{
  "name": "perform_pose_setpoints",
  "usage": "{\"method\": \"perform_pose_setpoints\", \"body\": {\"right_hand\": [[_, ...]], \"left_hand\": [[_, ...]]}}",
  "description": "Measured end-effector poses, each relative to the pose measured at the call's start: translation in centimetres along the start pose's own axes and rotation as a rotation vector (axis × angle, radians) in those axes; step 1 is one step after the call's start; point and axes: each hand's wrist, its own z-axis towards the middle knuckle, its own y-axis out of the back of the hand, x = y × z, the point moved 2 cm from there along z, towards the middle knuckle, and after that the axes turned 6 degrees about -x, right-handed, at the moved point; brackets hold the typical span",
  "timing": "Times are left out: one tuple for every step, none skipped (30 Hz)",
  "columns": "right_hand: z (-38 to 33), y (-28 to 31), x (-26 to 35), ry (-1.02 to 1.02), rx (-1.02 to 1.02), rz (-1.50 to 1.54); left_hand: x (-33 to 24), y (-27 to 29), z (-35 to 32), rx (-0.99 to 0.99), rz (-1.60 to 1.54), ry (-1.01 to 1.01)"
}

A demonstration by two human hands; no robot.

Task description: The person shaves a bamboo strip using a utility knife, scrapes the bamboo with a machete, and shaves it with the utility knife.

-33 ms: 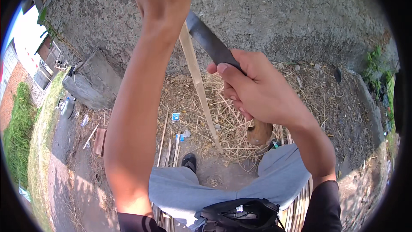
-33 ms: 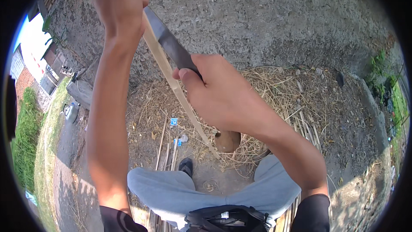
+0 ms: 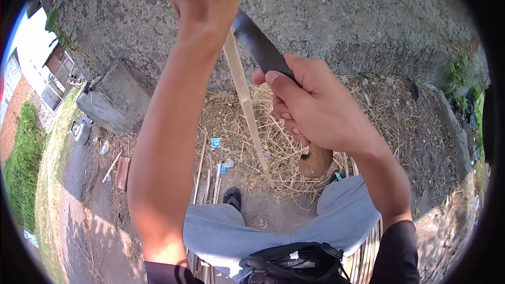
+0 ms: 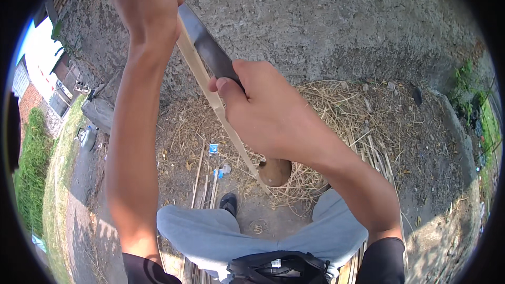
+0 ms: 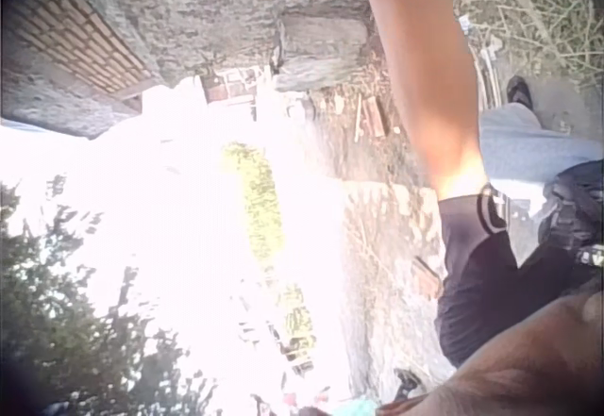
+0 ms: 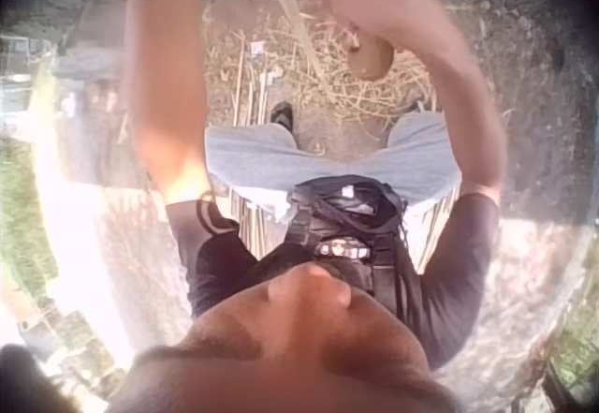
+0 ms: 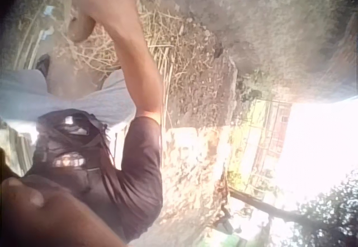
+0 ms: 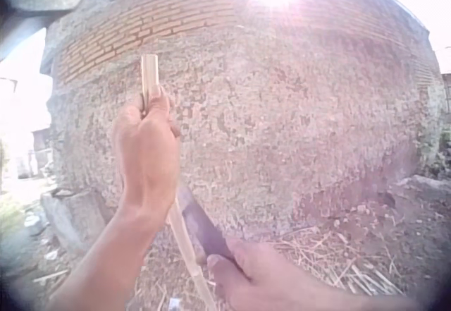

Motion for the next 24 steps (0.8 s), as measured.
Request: {"method": "perform_pose_setpoints", "body": {"right_hand": [[0.2, -0.1, 0.4, 0.072, -0.056, 0.004], [0.2, -1.6, -1.2, 0.073, -0.044, 0.014], [0.0, -3.6, -4.3, 0.151, -0.110, -0.116], [0.1, -3.6, -5.4, 0.152, -0.130, -0.196], [0.1, -3.6, -5.8, 0.171, -0.144, -0.264], [-0.3, -3.7, -6.1, 0.182, -0.156, -0.331], [-0.5, -2.8, -5.0, 0.193, -0.125, -0.242], [-0.9, -2.6, -3.5, 0.204, -0.083, -0.144], [-0.5, -1.8, -2.7, 0.196, -0.075, -0.184], [-0.7, -2.3, -3.1, 0.190, -0.084, -0.191], [-0.6, -3.3, -4.0, 0.130, -0.099, -0.239], [-0.5, -4.0, -4.8, 0.103, -0.097, -0.301], [-0.6, -4.5, -5.5, 0.071, -0.099, -0.368], [-0.6, -4.2, -4.8, 0.086, -0.094, -0.366], [-0.6, -3.7, -3.6, 0.057, -0.049, -0.342], [-1.1, -3.0, -2.8, 0.001, -0.020, -0.327], [-1.1, -2.8, -2.3, 0.010, -0.027, -0.291], [-1.3, -3.0, -2.0, 0.005, -0.019, -0.287], [-1.7, -3.0, -1.3, 0.020, -0.045, -0.259], [-2.0, -3.1, -0.8, 0.034, -0.072, -0.232], [-2.1, -3.5, -1.3, 0.034, -0.072, -0.230], [-2.1, -4.2, -2.6, -0.043, -0.006, -0.307], [-1.6, -4.5, -3.5, -0.111, 0.056, -0.388], [-1.2, -4.1, -3.4, -0.102, 0.050, -0.391]], "left_hand": [[-0.6, -0.4, -0.8, -0.043, 0.141, -0.175], [-0.9, -0.3, -0.8, -0.064, 0.226, -0.269], [-1.1, -0.2, -0.9, -0.089, 0.314, -0.363], [1.1, -0.5, -0.1, -0.068, 0.344, -0.383], [0.6, -0.5, 0.4, -0.053, 0.384, -0.430], [-0.1, 0.1, 0.7, -0.059, 0.382, -0.438], [-1.9, 1.0, 0.1, 0.015, 0.224, -0.164], [-2.7, 1.4, -0.3, 0.056, 0.155, -0.025], [-2.5, 1.2, -0.9, 0.090, 0.071, 0.135], [-2.9, 0.2, -1.4, -0.013, 0.166, 0.068], [-2.8, 0.0, -1.5, -0.064, 0.217, 0.023], [-2.6, -0.2, -1.5, -0.118, 0.269, -0.022], [-1.6, -0.1, -1.8, -0.123, 0.339, -0.212], [-1.3, 0.2, -1.4, -0.125, 0.384, -0.317], [-1.2, 0.5, -0.7, -0.139, 0.427, -0.425], [-0.7, 1.0, 0.0, -0.118, 0.273, -0.250], [-0.7, 1.3, 0.0, -0.108, 0.211, -0.165], [-0.6, 1.6, 0.0, -0.104, 0.151, -0.078], [-1.8, 1.1, -0.2, -0.118, 0.179, -0.030], [-2.5, 0.9, -0.3, -0.132, 0.208, 0.018], [-2.2, 1.1, -0.1, -0.131, 0.209, 0.018], [-1.4, 1.3, 0.3, -0.081, 0.237, -0.061], [-1.2, 1.3, 0.6, -0.034, 0.259, -0.150], [-1.1, 1.3, 1.0, -0.035, 0.253, -0.159]]}}
